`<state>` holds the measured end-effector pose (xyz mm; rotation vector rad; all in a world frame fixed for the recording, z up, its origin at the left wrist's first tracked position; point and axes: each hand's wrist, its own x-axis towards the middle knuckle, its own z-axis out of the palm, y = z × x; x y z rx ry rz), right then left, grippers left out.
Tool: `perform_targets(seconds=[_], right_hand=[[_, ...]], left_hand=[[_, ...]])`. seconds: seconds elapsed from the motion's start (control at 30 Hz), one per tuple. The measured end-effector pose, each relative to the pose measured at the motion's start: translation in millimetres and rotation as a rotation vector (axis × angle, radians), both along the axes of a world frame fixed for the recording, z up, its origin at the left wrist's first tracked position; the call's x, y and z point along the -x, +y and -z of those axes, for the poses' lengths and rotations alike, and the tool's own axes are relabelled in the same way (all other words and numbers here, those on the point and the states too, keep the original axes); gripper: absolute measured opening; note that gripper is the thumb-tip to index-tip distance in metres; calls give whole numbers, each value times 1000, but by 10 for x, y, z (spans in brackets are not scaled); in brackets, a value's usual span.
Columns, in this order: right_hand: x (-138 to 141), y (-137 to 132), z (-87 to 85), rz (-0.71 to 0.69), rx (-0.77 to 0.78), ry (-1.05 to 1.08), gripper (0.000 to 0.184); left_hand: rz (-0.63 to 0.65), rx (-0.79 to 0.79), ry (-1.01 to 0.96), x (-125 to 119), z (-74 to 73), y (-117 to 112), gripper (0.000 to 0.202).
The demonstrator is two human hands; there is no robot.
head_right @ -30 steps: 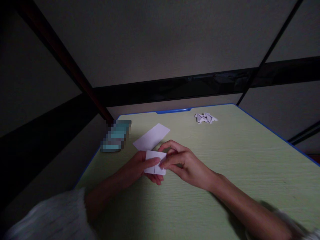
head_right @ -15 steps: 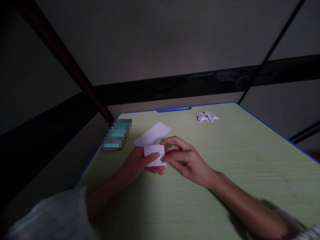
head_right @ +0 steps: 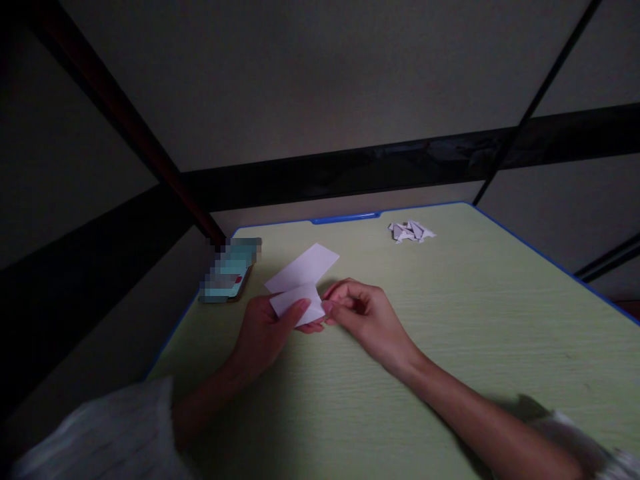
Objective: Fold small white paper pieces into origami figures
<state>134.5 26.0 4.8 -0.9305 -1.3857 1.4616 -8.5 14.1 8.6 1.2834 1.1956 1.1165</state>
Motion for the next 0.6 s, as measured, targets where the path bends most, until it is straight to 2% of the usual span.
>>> perform_targets(seconds=[0.1, 0.37, 0.6], right_hand=[[-4, 6, 4, -1, 60, 30, 17], [-10, 20, 30, -13, -14, 76, 11], [-29, 35, 44, 51, -130, -43, 9]], left_hand=[[-18, -5, -15, 3, 6, 2, 19], [-61, 104, -129, -30, 1, 12, 16], [-60, 130, -173, -32, 10, 14, 16]])
